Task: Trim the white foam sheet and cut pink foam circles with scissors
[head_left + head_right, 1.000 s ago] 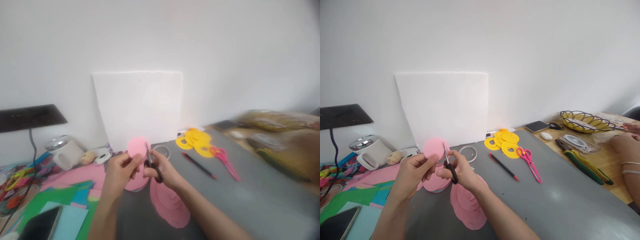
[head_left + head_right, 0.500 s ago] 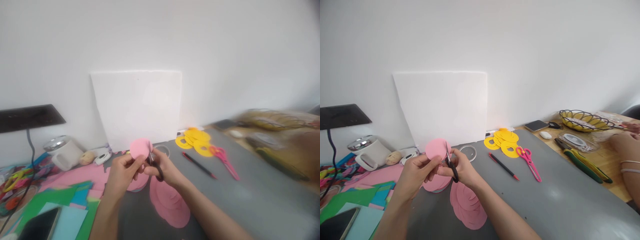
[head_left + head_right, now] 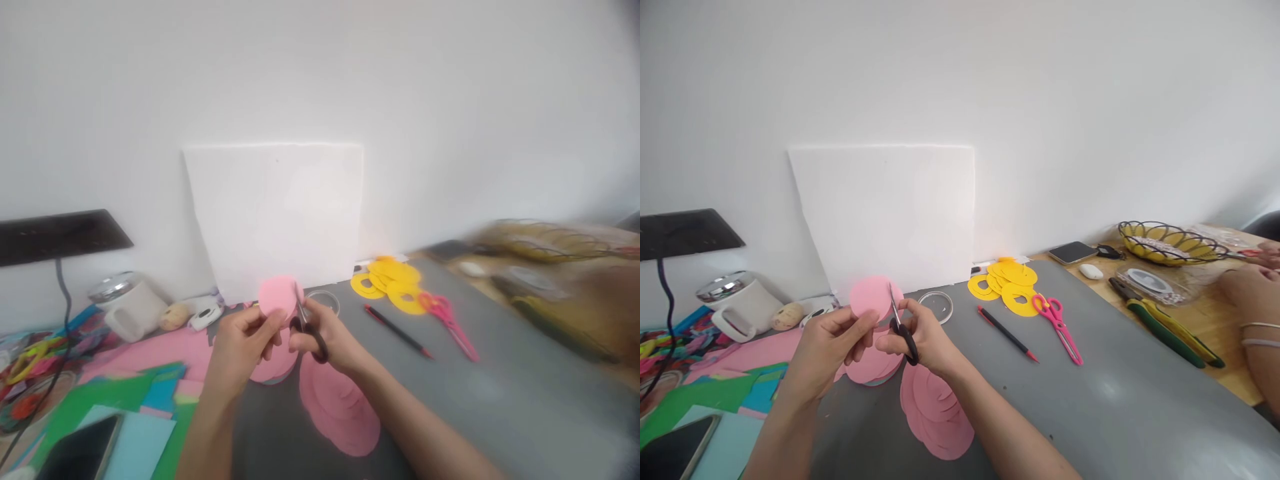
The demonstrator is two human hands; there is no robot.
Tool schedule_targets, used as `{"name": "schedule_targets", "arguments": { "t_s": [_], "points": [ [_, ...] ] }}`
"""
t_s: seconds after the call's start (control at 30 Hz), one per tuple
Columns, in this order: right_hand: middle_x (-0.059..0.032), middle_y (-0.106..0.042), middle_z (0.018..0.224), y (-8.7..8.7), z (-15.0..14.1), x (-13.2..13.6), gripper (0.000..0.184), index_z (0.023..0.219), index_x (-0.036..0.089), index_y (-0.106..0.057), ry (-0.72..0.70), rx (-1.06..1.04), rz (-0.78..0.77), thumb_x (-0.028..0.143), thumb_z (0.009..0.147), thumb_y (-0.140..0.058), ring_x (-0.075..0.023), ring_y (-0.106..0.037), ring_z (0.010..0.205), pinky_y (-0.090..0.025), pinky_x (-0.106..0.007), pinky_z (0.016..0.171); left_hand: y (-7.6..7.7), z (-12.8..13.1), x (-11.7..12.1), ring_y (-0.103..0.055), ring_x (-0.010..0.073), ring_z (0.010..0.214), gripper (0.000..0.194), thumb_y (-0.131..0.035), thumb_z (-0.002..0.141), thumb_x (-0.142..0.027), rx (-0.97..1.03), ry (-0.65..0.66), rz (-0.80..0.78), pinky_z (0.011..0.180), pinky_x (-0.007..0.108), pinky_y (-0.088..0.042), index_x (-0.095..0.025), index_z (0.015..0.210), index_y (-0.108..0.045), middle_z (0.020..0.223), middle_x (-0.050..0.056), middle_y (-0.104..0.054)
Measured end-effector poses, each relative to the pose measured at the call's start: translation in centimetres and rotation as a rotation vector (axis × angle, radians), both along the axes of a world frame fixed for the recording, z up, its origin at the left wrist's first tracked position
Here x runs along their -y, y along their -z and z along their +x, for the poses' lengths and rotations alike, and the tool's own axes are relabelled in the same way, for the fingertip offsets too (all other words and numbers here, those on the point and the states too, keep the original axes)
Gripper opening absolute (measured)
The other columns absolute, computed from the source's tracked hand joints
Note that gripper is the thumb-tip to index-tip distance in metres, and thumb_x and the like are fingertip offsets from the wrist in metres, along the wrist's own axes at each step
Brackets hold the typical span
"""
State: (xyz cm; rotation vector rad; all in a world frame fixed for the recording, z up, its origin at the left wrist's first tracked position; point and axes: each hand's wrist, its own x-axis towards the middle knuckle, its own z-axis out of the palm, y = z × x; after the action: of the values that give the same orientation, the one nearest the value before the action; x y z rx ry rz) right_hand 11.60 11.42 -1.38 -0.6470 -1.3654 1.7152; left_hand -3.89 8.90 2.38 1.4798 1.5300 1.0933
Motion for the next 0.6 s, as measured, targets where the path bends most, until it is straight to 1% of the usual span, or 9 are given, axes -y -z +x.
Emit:
{"name": "schedule_targets", "arguments": {
  "t_s": [0.13,0.5,0.6],
  "points": [
    [0.0082,-0.052,0.057,-0.09,-0.02,0.03,0.054,0.096,0.018,-0.047,0.007,0.01,0.003,0.038,0.059,-0.081,-0.0047,-0.037,0.045,-0.022,-0.019,0.041,0.14,-0.2,-0.02,-0.042,0.0081,0.04,0.039,-0.062,0.076,-0.046,-0.006,-0.021,0.019,0.041,0.021,-0.032,-0.018,0.05,-0.055,0.042,-0.003,-0.049],
    [0.0095,-0.049,0.052,-0.36,0.14,0.23,0.054,0.091,0.019,-0.047,0.017,0.043,0.01,0.047,0.059,-0.079,-0.0061,-0.04,0.044,-0.026,-0.019,0.041,-0.1,-0.23,0.07,-0.042,0.0081,0.041,0.038,-0.063,0.076,-0.044,0.033,-0.05,0.054,0.04,0.021,-0.032,-0.018,0.05,-0.055,0.047,-0.002,-0.052],
    [0.009,-0.05,0.052,-0.12,0.01,0.21,0.056,0.093,0.018,-0.047,0.013,0.043,-0.005,0.045,0.058,-0.081,-0.0066,-0.042,0.045,-0.028,-0.019,0.042,-0.19,-0.29,0.15,-0.042,0.008,0.041,0.036,-0.063,0.077,-0.044,0.052,-0.067,0.06,0.041,0.021,-0.032,-0.018,0.052,-0.055,0.048,-0.003,-0.052]
  ]
}}
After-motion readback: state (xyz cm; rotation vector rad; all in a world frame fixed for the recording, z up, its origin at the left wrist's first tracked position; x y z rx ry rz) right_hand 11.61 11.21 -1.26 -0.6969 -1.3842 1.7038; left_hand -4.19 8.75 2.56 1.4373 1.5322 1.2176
